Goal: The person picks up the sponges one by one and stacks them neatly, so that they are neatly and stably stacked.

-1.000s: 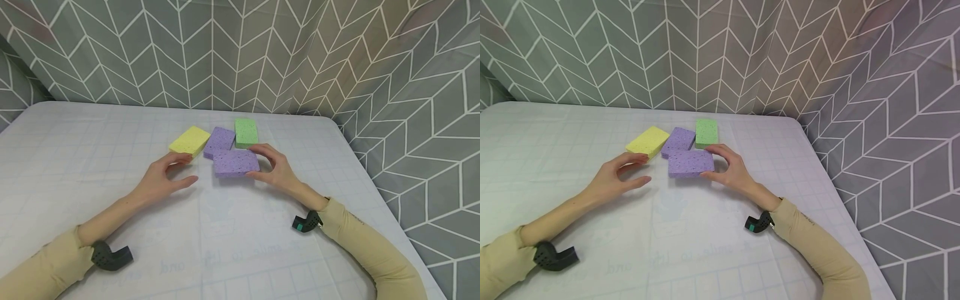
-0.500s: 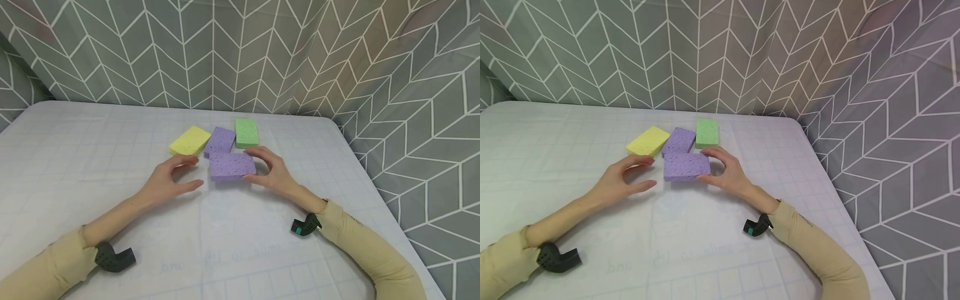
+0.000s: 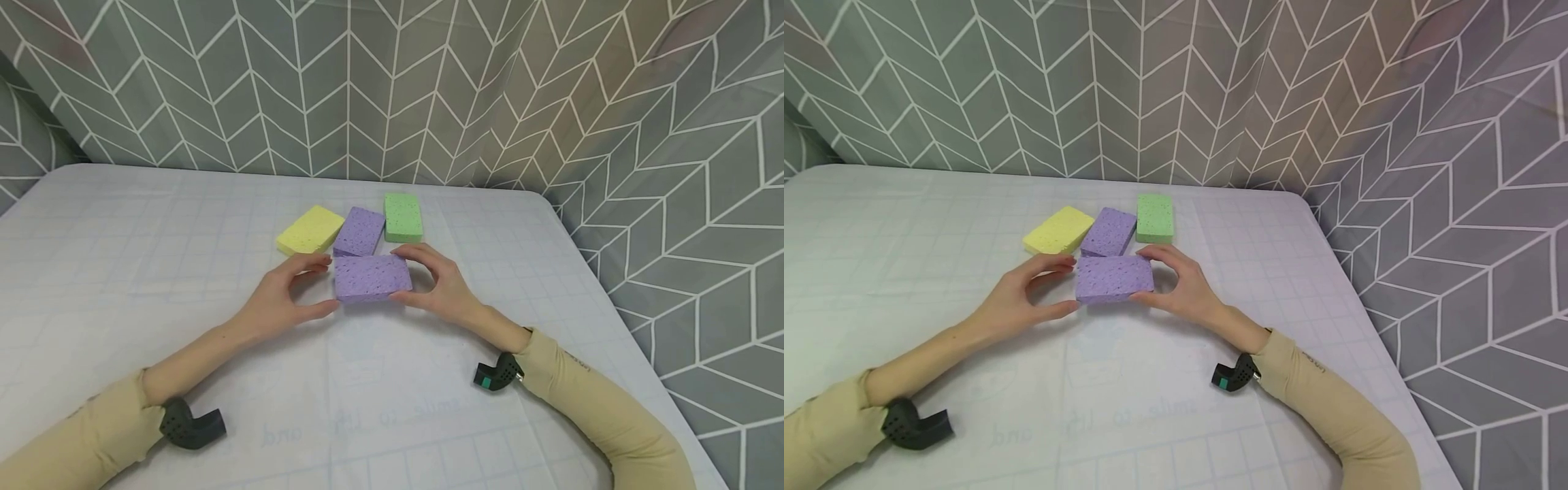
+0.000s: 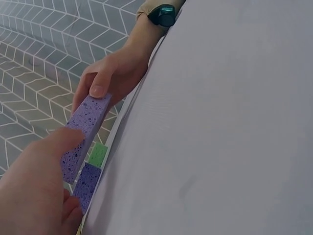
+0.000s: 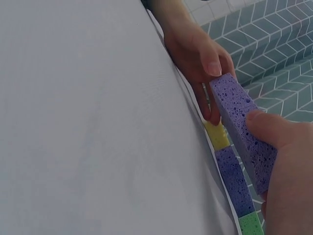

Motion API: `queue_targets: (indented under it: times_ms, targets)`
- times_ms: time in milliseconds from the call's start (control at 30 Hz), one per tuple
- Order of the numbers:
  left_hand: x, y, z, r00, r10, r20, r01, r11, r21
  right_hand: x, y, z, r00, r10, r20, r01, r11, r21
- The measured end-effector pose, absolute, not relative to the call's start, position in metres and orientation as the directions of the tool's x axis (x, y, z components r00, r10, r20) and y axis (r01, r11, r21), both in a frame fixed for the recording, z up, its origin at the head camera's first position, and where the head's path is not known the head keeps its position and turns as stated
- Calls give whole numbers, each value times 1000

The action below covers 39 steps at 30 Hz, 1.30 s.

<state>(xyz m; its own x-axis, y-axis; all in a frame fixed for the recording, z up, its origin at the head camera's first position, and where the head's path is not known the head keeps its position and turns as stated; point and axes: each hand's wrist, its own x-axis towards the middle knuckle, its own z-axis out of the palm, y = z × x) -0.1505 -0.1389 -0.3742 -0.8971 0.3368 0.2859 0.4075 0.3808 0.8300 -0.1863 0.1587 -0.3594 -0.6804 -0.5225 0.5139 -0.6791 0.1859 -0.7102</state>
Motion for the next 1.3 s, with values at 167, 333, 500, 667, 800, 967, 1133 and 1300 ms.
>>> queue_targets:
  times_ms: [167,333,500,667,800,967,1133,1300]
  targets:
    - [-150,-137,-374,-889,351,292,417,364,833,-195,162,-373,-673,-533,512,-691,206,-693]
    - [-150,-137,-376,-883,364,297,423,345,838,-195,162,-375,-661,-543,517,-701,202,-684]
    - [-149,-137,-376,-884,363,295,423,354,834,-192,159,-373,-671,-537,511,-696,220,-684]
    - [-149,-138,-377,-885,359,296,423,356,833,-181,154,-358,-669,-536,515,-704,234,-671]
    - [-150,-138,-378,-883,357,304,426,340,838,-178,152,-354,-659,-541,523,-717,240,-655]
    - [-150,-138,-379,-875,364,318,441,332,834,-188,158,-369,-656,-553,514,-724,268,-636]
    - [-150,-138,-378,-868,375,325,456,346,820,-190,160,-373,-648,-571,504,-727,267,-633]
    - [-148,-138,-378,-870,383,312,455,374,808,-190,159,-374,-647,-585,489,-727,281,-626]
